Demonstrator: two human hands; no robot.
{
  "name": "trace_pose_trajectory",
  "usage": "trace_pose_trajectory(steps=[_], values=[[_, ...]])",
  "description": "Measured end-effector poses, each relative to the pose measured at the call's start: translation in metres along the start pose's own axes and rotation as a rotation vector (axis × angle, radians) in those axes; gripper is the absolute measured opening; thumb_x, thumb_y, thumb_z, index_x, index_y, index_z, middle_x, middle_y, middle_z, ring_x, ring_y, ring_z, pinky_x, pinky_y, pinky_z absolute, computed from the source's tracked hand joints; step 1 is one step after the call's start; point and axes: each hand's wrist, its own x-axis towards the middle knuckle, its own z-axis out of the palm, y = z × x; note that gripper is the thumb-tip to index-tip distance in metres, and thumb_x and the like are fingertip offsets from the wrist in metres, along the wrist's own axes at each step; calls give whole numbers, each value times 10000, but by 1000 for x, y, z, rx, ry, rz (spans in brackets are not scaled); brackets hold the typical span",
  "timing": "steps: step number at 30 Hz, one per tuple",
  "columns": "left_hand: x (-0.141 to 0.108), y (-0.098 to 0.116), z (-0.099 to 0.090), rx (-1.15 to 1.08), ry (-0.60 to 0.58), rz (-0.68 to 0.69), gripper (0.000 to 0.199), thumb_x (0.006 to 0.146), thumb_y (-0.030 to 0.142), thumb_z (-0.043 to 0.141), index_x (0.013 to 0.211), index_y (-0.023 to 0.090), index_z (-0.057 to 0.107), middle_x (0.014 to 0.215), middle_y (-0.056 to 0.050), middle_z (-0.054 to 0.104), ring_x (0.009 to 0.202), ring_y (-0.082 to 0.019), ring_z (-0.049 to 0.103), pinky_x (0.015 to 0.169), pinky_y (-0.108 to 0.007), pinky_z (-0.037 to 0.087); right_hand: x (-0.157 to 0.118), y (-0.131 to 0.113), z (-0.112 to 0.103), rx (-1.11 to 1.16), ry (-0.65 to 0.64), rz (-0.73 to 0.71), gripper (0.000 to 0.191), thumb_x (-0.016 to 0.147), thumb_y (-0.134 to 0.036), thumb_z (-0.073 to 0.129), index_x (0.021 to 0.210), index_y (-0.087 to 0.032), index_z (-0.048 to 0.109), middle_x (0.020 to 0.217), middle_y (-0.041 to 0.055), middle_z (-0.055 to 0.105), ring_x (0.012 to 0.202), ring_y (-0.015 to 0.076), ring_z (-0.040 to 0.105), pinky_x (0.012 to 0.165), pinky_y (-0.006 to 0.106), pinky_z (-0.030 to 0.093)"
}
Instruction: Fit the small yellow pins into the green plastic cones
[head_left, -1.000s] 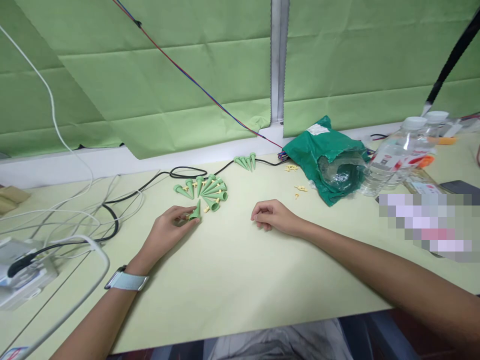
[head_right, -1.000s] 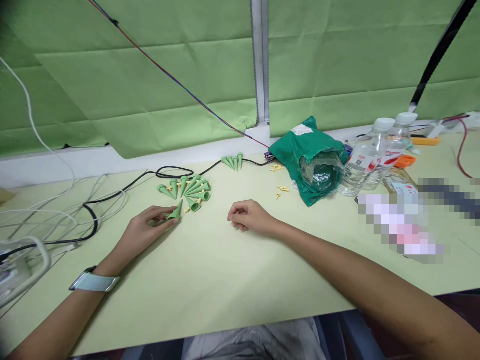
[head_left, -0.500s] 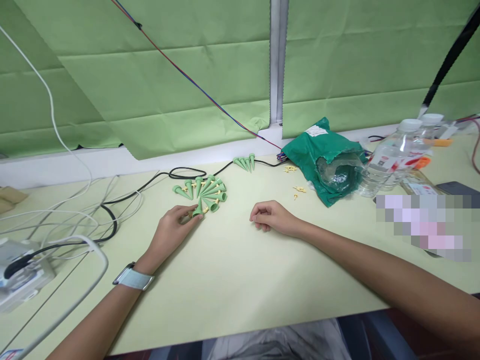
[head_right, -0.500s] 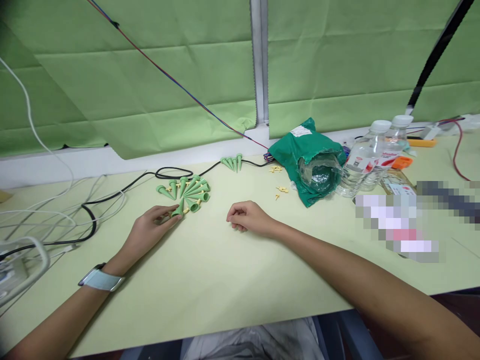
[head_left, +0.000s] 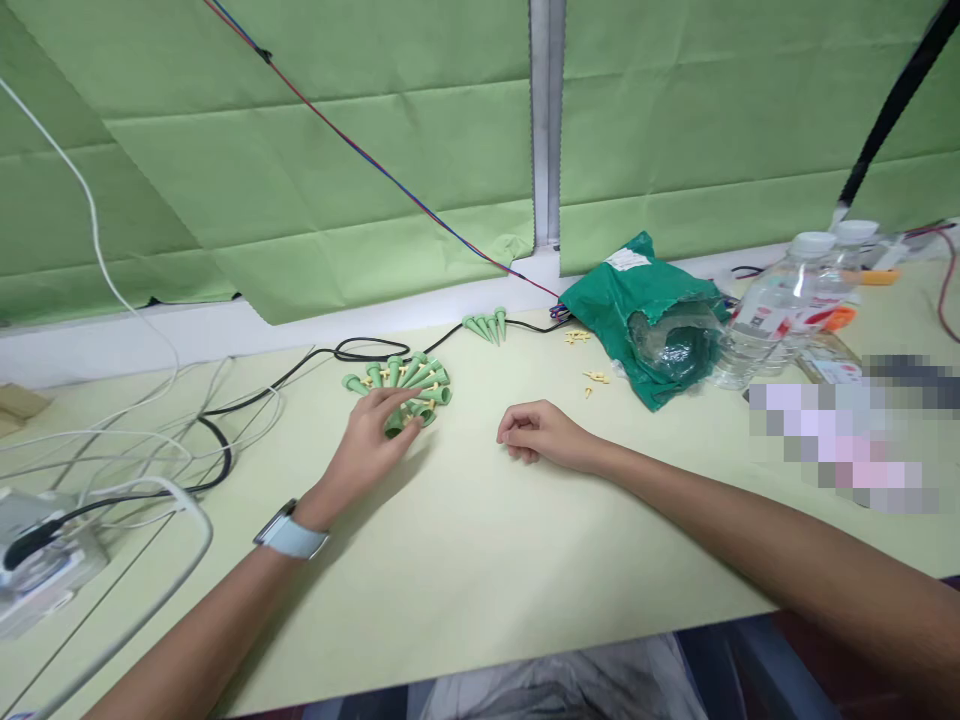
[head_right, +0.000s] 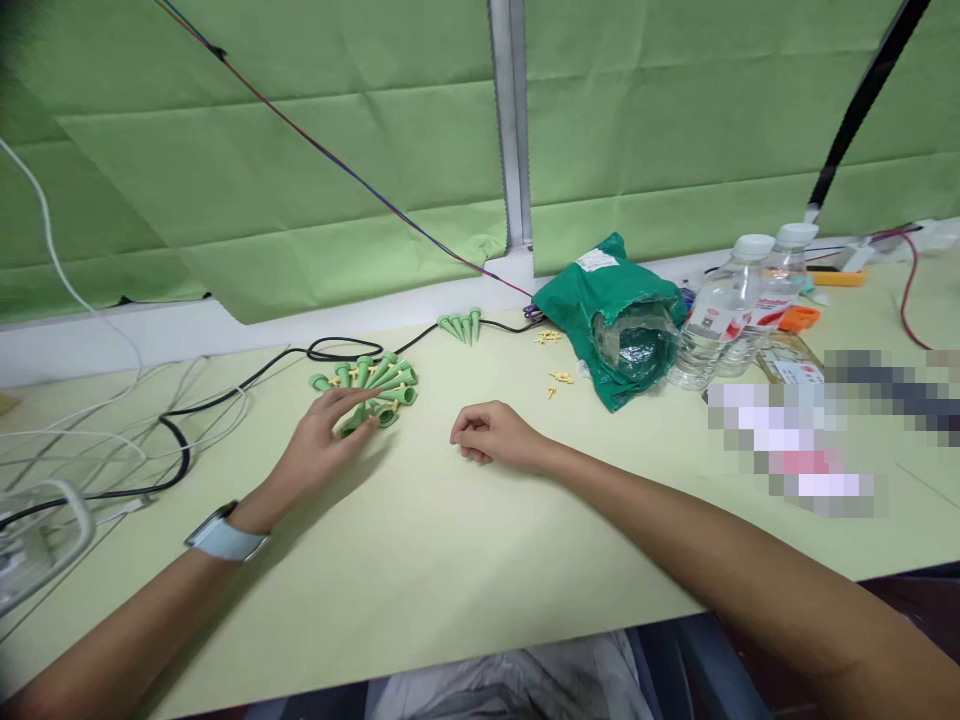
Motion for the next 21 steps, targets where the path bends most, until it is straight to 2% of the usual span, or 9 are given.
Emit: trace_pose_trajectory(steps=[2,5,9,12,16,21], values=[[27,10,12,36,-21,96,486,957,433,535,1357,196,675,1333,-130,627,1285,-322,552,1139,-470,403,0,0,0,2,0,1,121,848,-282,677,834,-162,692,680,2,667,562,94,575,527,204,460],[84,17,37,135,-78,161,536,936,360,514,1418,155,629,1367,-153,611,1265,-335,548,1123,-464,400,0,-1,0,6,-1,1,130,848,-291,681,840,-162,695,679,2,672,563,93,578,528,202,462],[168,13,66,397,-182,103,610,911,266,493,1511,161,529,1489,-177,553,1310,-376,489,1104,-482,349,2,-2,1,21,8,9,123,823,-284,695,827,-161,693,668,0,669,563,96,584,532,206,471],[215,6,77,417,-181,73,538,881,210,504,1399,98,598,1429,-255,587,1362,-418,425,1114,-537,266,4,-3,0,33,-1,19,121,802,-280,710,822,-162,691,670,1,669,570,101,594,543,214,486],[251,-2,84,379,-175,-25,401,897,260,521,1234,103,671,1246,-272,688,1275,-426,495,1061,-544,285,6,-3,-1,34,-16,14,106,817,-270,699,839,-166,700,691,1,674,589,103,605,559,217,499],[260,-5,100,264,-96,-153,310,887,336,594,1095,149,728,1246,-228,706,1304,-414,506,1079,-509,321,6,-3,-1,34,-10,2,69,814,-228,685,836,-166,703,688,-2,667,598,104,603,560,216,499]])
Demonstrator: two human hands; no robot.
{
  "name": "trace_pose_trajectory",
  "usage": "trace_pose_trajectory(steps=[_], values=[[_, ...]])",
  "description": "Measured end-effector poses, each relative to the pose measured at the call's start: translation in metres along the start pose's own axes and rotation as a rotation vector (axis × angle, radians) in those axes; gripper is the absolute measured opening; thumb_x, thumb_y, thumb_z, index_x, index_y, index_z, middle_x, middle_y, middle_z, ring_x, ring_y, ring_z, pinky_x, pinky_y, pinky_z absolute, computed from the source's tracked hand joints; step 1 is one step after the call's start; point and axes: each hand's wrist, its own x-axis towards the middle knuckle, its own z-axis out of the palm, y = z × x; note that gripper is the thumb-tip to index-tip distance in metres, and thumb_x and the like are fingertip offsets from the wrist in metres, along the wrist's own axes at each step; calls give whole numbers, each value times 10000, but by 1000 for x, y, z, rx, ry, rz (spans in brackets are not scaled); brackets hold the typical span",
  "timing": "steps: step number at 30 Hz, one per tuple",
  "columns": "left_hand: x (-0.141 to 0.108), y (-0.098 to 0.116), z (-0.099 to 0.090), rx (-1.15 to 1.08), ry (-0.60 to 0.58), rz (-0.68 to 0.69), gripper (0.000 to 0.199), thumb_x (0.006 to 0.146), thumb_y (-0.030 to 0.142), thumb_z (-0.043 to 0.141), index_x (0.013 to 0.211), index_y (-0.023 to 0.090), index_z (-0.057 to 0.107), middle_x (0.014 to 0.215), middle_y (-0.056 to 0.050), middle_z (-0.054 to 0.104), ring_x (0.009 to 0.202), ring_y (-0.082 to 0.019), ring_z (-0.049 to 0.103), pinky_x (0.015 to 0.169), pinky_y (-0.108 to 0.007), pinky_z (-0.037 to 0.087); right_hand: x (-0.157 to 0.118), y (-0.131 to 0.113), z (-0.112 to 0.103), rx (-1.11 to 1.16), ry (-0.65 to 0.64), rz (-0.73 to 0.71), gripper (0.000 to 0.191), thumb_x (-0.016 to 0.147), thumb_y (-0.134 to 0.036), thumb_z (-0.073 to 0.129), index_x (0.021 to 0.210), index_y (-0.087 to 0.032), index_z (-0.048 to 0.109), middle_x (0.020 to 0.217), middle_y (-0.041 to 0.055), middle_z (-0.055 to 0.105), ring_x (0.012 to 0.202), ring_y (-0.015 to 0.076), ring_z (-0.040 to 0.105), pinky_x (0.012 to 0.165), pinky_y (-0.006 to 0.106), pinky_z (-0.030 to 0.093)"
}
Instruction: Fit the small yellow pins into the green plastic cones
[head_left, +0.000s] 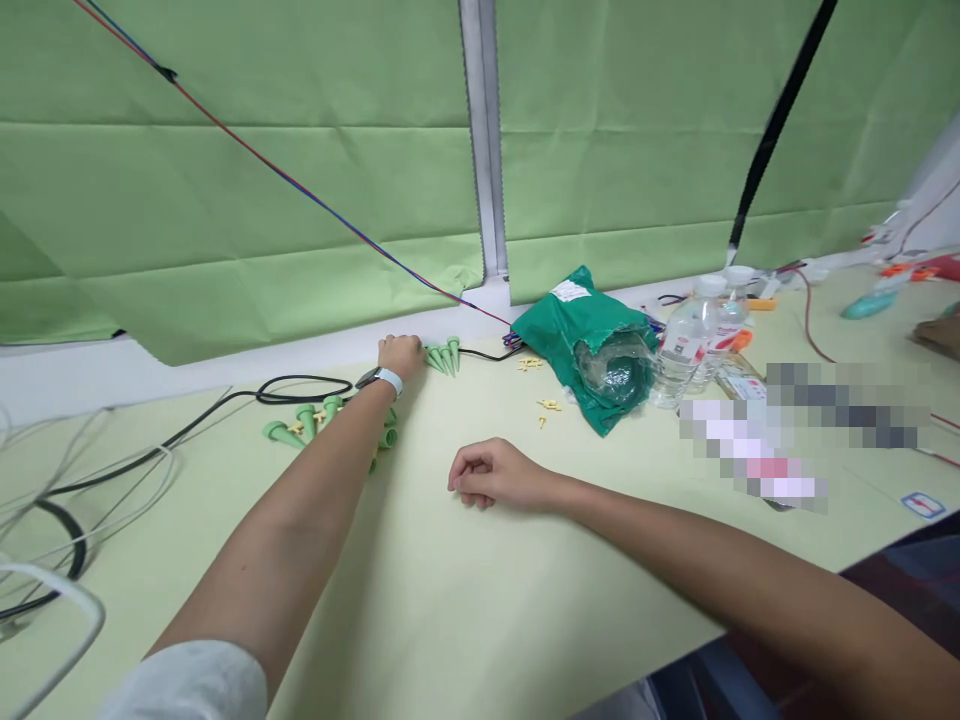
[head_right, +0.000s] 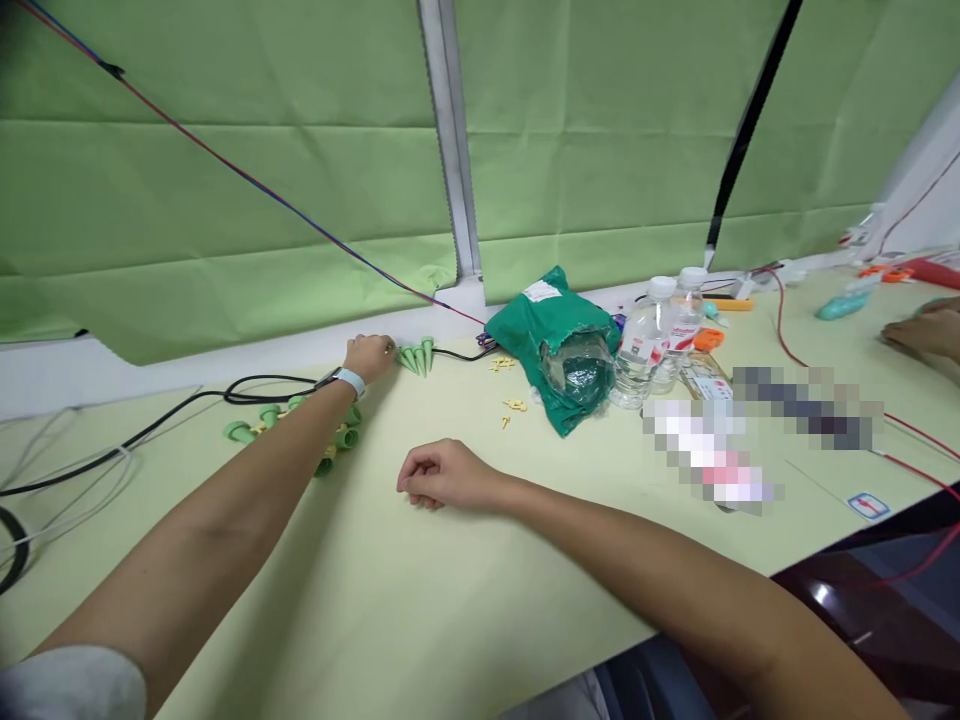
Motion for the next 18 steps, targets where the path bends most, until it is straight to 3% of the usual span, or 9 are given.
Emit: trace_pose_trajectory(steps=[5,12,15,18], values=[[-3,2,6,-225,39,-144,351,743,265,728,1075,150,734,1169,-193,746,1154,-364,643,990,-444,465,1,-1,0,11,-15,-6,58,798,-198,665,829,-166,702,670,-8,660,584,102,599,555,215,495],[-27,-11,-18,-637,18,-154,360,670,263,756,1000,126,710,811,-88,734,808,-240,706,797,-356,569,4,4,-1,29,48,-33,78,827,-248,649,838,-175,673,687,-8,656,551,122,611,533,243,484],[-48,-18,-33,-799,-27,-120,403,669,256,768,1045,135,689,786,-49,704,773,-203,714,790,-349,607,12,6,-14,-179,220,-135,67,845,-186,600,849,-177,666,711,0,664,640,136,632,616,249,481],[-77,-20,-45,-1085,-129,-26,444,668,265,831,1072,148,691,829,-30,665,816,-187,710,844,-382,632,25,0,-44,-630,464,-197,140,900,-147,544,894,-171,682,846,46,699,795,166,640,734,273,483]])
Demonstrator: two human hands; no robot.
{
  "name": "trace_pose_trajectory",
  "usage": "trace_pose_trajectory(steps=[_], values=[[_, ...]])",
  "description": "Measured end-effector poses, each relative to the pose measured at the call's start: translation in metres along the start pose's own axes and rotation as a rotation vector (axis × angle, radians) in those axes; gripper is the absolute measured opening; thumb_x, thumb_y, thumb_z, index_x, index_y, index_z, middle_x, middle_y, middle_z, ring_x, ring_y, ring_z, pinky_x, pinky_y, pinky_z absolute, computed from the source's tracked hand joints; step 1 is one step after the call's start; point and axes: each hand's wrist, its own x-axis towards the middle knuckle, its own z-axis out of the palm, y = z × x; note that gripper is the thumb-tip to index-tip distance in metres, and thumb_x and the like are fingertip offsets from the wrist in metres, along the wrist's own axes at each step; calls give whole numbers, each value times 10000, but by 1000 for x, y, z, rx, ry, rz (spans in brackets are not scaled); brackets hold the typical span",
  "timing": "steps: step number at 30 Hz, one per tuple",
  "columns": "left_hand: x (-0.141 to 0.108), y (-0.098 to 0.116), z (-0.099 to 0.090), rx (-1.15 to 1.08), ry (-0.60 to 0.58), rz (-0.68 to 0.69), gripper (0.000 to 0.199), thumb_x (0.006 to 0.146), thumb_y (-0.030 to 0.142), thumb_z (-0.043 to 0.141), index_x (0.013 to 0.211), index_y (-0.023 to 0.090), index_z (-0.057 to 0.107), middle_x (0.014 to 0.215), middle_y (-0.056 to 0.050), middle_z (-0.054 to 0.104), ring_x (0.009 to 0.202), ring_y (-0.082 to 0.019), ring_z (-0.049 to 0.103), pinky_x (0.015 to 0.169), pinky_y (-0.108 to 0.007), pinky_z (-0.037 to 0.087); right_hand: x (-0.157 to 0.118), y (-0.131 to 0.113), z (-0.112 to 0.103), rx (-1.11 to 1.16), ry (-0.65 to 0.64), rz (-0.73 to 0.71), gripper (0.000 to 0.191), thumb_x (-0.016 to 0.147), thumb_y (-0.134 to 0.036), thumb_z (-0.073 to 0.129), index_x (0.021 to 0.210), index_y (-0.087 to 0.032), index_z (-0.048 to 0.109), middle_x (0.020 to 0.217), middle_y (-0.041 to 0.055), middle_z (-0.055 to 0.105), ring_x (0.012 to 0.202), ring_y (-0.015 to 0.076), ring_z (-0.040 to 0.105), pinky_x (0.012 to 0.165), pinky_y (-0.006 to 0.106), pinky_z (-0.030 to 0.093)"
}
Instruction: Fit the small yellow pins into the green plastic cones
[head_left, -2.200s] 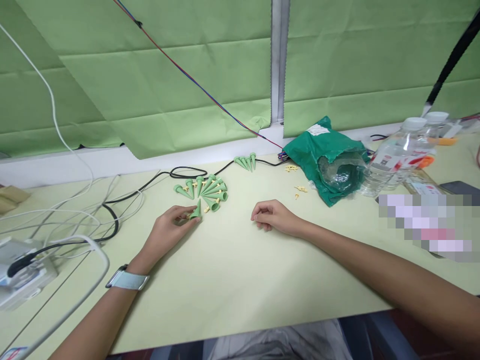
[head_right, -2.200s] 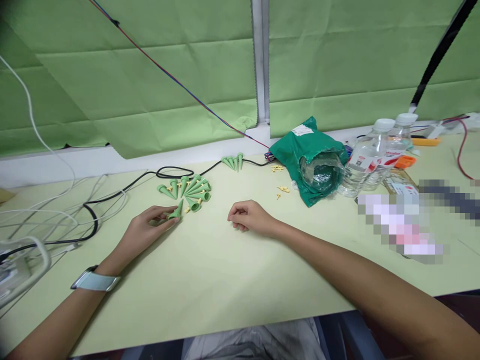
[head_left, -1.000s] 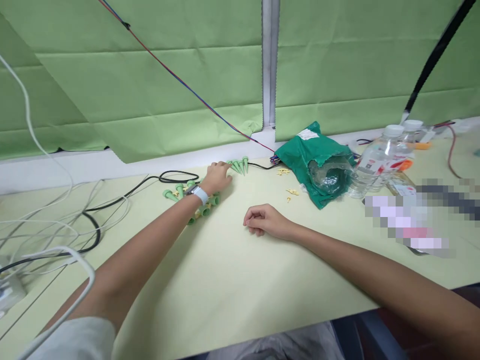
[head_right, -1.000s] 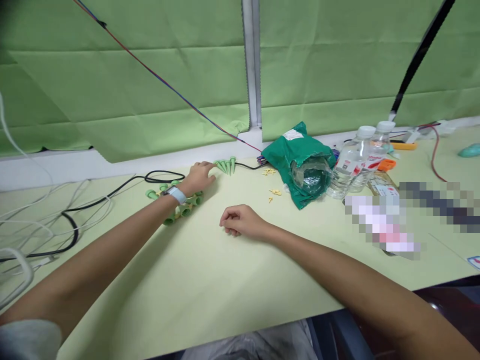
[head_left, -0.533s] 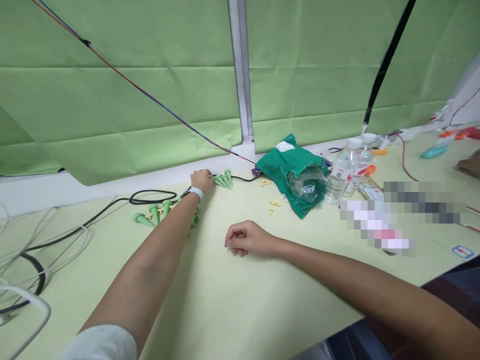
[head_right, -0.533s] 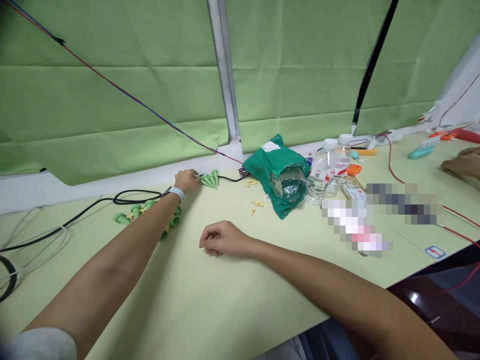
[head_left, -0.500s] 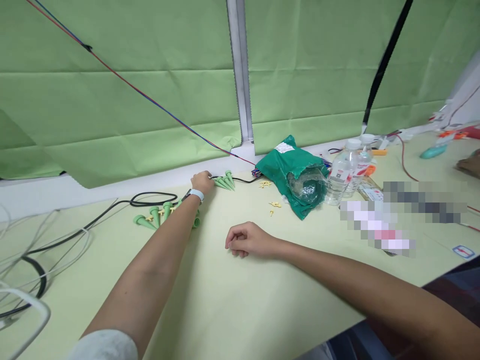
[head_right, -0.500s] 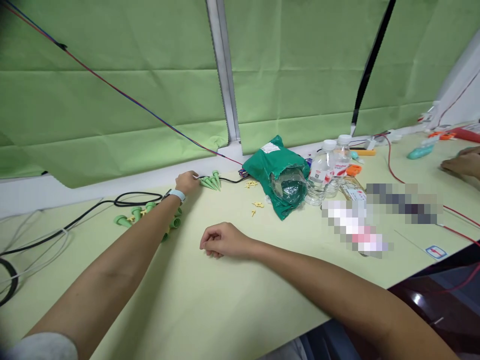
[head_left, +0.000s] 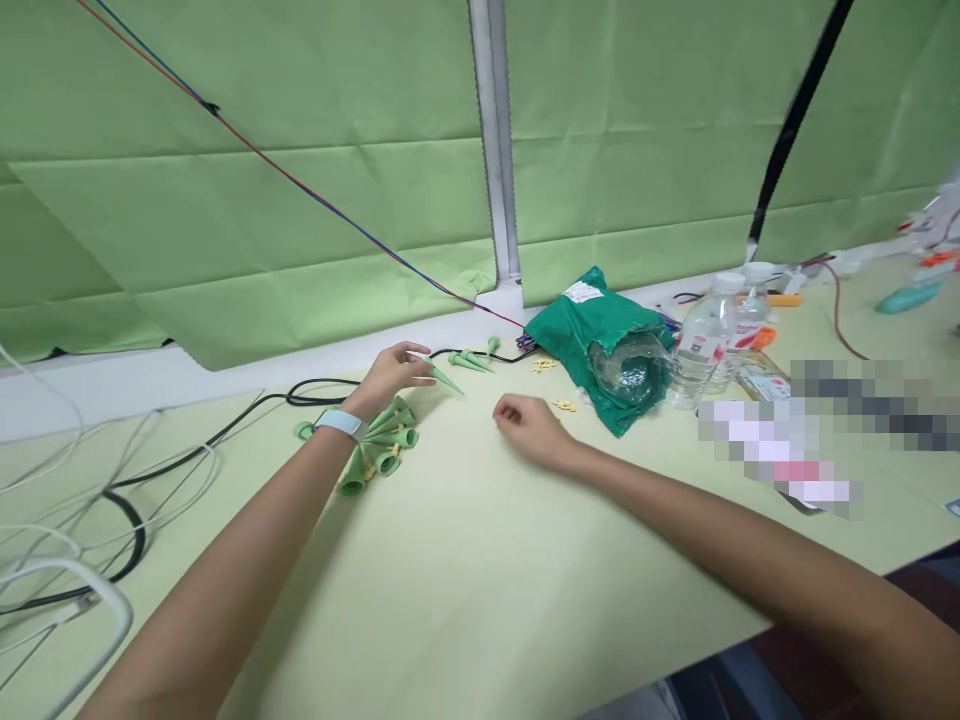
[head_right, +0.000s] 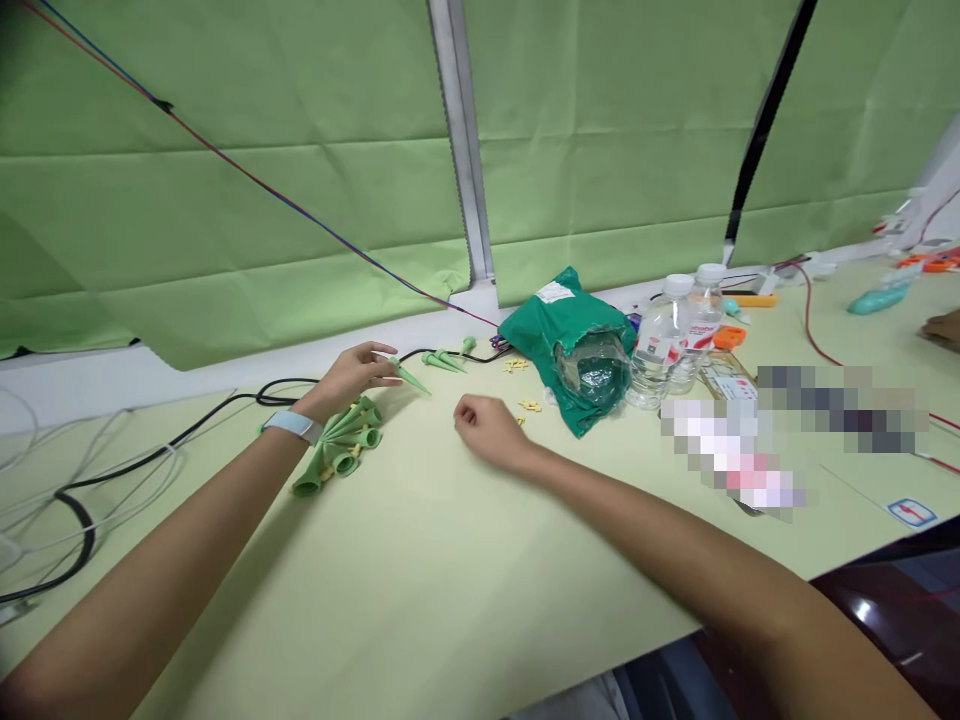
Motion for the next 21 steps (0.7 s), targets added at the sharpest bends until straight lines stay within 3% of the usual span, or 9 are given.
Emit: trace_pose_trajectory(steps=[3,6,9,13,21], values=[[-36,3,7,-70,-119,-13,446,683,355,883,1051,169,712,929,-47,681,809,-172,694,852,-388,632,30,15,-28,-542,98,15,232,929,-98,502,1050,-138,696,1119,148,685,1066,240,616,910,324,477],[-74,3,22,-48,-221,-43,419,731,454,857,1040,197,738,979,-56,708,799,-177,681,818,-360,617,54,27,-49,-862,74,195,324,949,-71,475,1208,-78,671,1278,226,612,1209,300,552,988,356,460],[-110,2,36,-39,-263,-103,377,763,449,840,1049,211,777,1020,-78,733,851,-205,685,828,-348,586,69,33,-57,-911,58,277,359,942,-65,494,1258,-30,659,1285,263,596,1228,331,536,974,363,475],[-147,3,47,-127,-310,-194,362,826,382,809,1151,225,780,1076,-99,733,937,-219,679,838,-330,536,77,34,-54,-949,23,308,370,933,-66,515,1257,-57,693,1282,253,612,1234,320,528,966,336,481],[-169,-3,52,-369,-375,-254,400,822,249,821,1217,231,765,1168,-113,731,1049,-221,668,967,-363,493,77,37,-51,-976,-3,337,355,934,-55,521,1218,-73,732,1254,253,643,1221,318,543,964,339,481]])
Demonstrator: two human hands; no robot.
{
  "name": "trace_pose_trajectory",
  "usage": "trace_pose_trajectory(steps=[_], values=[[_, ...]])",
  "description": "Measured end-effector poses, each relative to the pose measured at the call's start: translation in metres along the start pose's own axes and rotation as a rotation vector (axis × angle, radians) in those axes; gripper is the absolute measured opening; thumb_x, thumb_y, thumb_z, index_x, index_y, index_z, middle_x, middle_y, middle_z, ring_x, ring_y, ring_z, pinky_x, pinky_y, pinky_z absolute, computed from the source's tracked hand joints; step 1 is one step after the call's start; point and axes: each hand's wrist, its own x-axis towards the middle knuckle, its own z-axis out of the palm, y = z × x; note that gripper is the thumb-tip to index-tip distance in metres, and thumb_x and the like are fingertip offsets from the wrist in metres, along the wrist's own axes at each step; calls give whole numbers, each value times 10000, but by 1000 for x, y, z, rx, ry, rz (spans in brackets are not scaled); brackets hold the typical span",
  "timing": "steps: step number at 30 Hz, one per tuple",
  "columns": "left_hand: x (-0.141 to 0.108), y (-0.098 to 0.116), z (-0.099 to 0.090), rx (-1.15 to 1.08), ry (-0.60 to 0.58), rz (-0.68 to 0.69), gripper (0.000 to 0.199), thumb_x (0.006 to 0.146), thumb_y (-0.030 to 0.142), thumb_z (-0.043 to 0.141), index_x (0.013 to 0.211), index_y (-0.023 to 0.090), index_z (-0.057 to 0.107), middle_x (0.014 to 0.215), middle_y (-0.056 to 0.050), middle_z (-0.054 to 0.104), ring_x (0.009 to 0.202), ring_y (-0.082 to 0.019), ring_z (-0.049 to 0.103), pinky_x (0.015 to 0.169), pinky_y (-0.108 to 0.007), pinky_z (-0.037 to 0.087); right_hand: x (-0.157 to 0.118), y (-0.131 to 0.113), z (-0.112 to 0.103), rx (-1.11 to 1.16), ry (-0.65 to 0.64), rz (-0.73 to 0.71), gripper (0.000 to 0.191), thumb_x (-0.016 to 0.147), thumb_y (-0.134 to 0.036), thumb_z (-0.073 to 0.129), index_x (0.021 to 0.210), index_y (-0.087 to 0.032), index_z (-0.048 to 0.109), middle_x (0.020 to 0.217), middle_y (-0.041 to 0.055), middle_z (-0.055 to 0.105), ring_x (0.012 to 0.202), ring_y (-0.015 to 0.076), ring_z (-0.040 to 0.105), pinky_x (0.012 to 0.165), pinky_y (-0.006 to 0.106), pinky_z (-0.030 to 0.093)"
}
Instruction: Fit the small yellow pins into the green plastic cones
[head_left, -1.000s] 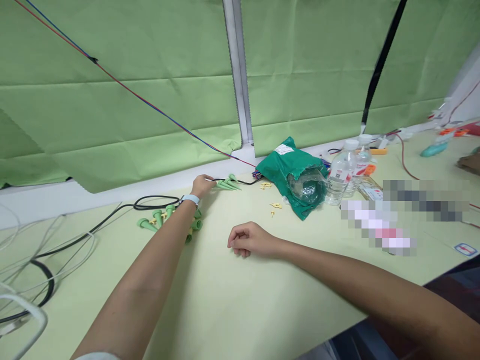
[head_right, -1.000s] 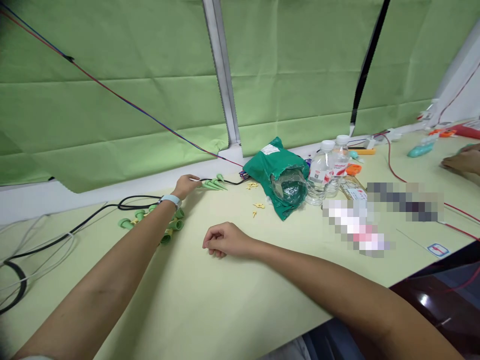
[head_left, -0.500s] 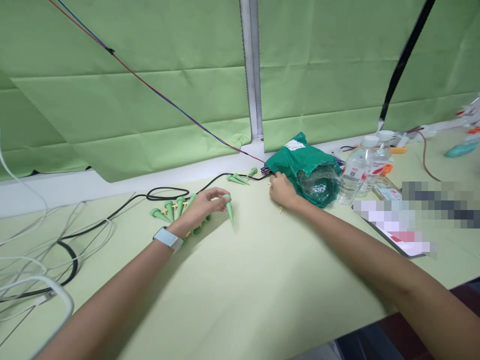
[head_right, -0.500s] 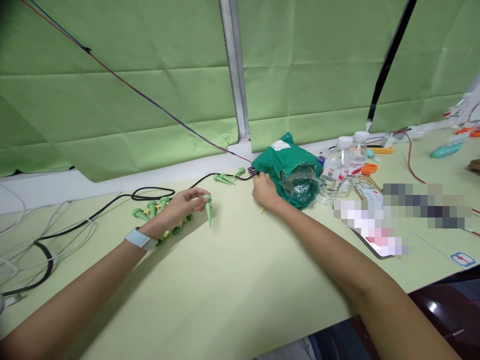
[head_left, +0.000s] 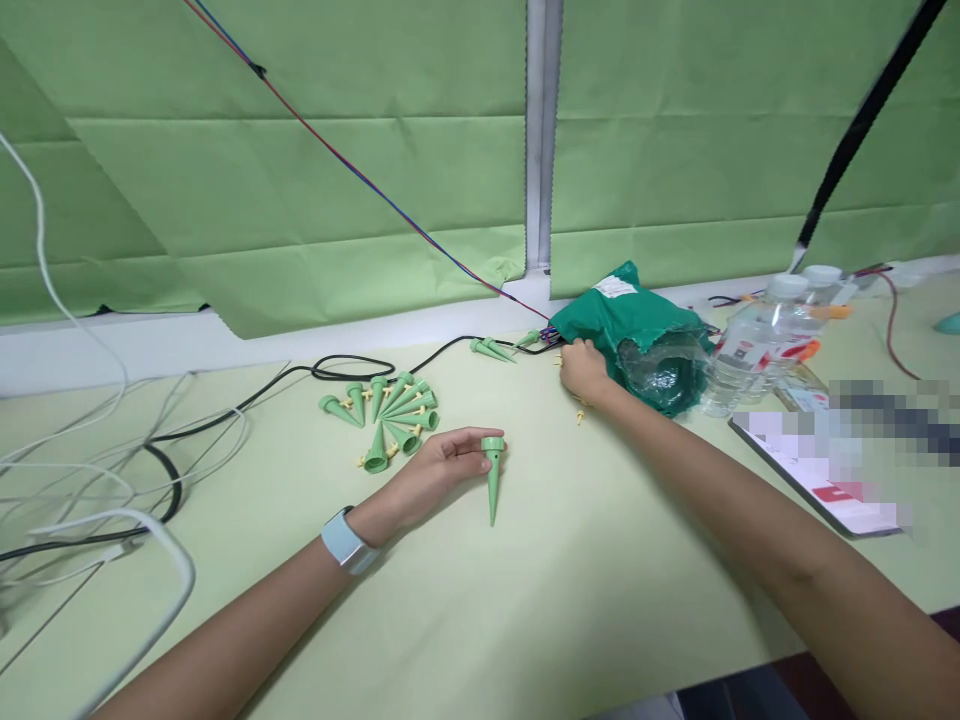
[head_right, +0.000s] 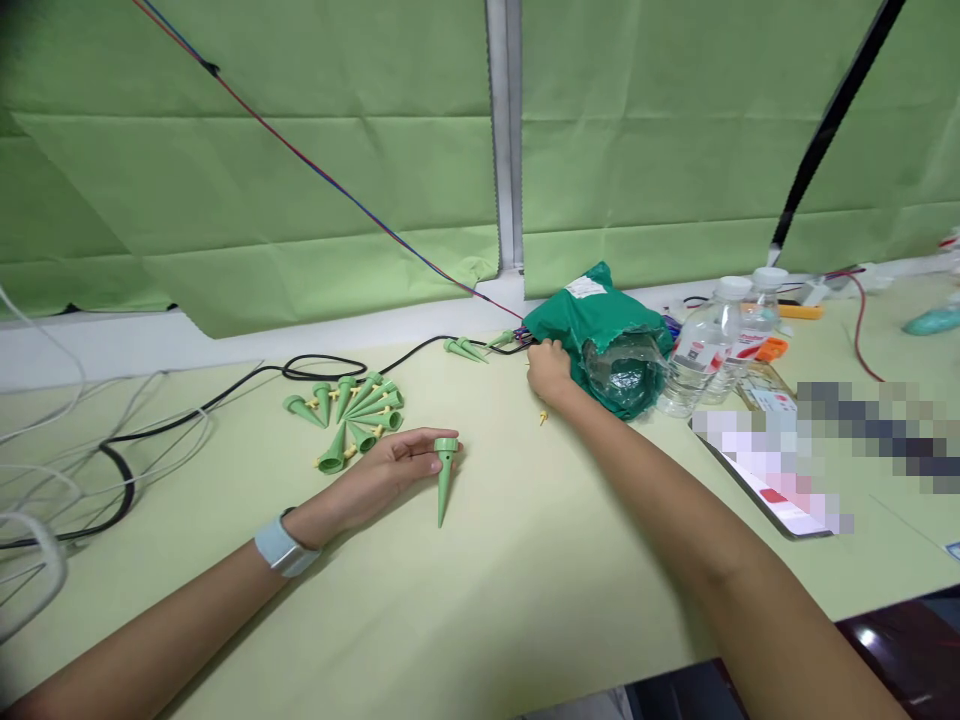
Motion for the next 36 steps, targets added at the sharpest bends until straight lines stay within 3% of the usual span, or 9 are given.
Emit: trace_pose_trajectory(steps=[3,8,12,18,23,28,30,33,36], values=[[1,-3,-1,-62,30,-3,477,820,229,829,1287,237,735,1112,-97,735,1038,-208,675,978,-358,500,-1,2,2,9,18,6,369,944,-39,484,1220,-73,728,1254,252,642,1227,320,554,970,351,485],[2,-6,-1,-166,2,-8,496,810,198,836,1295,191,733,1278,-147,718,1199,-263,671,1107,-425,467,-1,7,4,35,32,36,356,969,-72,476,1232,-39,713,1269,268,642,1237,332,578,962,346,491],[1,-7,-1,-192,1,-9,487,800,193,844,1276,191,741,1309,-151,715,1218,-271,674,1131,-444,460,1,15,6,85,2,40,316,900,-52,563,1158,-25,743,1202,277,680,1121,314,663,902,320,501],[2,-8,-1,-191,27,-12,492,786,197,862,1264,194,746,1295,-154,717,1188,-259,687,1104,-437,473,5,29,7,211,-4,-37,400,794,16,616,1150,-89,764,1120,180,757,1017,236,707,843,249,484],[4,-12,-1,-170,31,12,493,783,207,865,1262,203,749,1264,-141,721,1116,-236,695,1042,-407,497,6,32,9,296,-5,-90,298,785,0,621,980,-110,817,1029,143,784,942,214,710,810,245,484],[6,-15,-4,-207,96,27,445,767,200,876,1197,207,761,1083,-83,724,957,-167,678,921,-319,522,2,24,8,492,-10,-139,171,788,-94,681,890,-135,812,918,100,783,873,193,710,782,250,505],[7,-16,-6,-254,107,30,399,758,194,881,1140,205,766,1076,-75,717,952,-162,671,924,-313,525,-5,13,4,759,-90,-153,114,763,-124,719,866,-132,768,826,80,763,763,182,704,731,266,528],[8,-19,-9,-299,133,40,413,750,172,881,1142,223,760,1037,-50,707,953,-156,665,962,-321,529,-22,-11,-6,1189,-361,-235,195,705,-194,805,856,-144,691,719,50,729,633,168,673,649,286,548],[8,-19,-11,-355,169,64,436,764,164,870,1175,244,749,890,-5,668,898,-137,647,997,-341,532,-46,-35,-19,1353,-552,-391,261,655,-252,859,826,-145,694,733,41,733,674,157,672,671,281,547]])
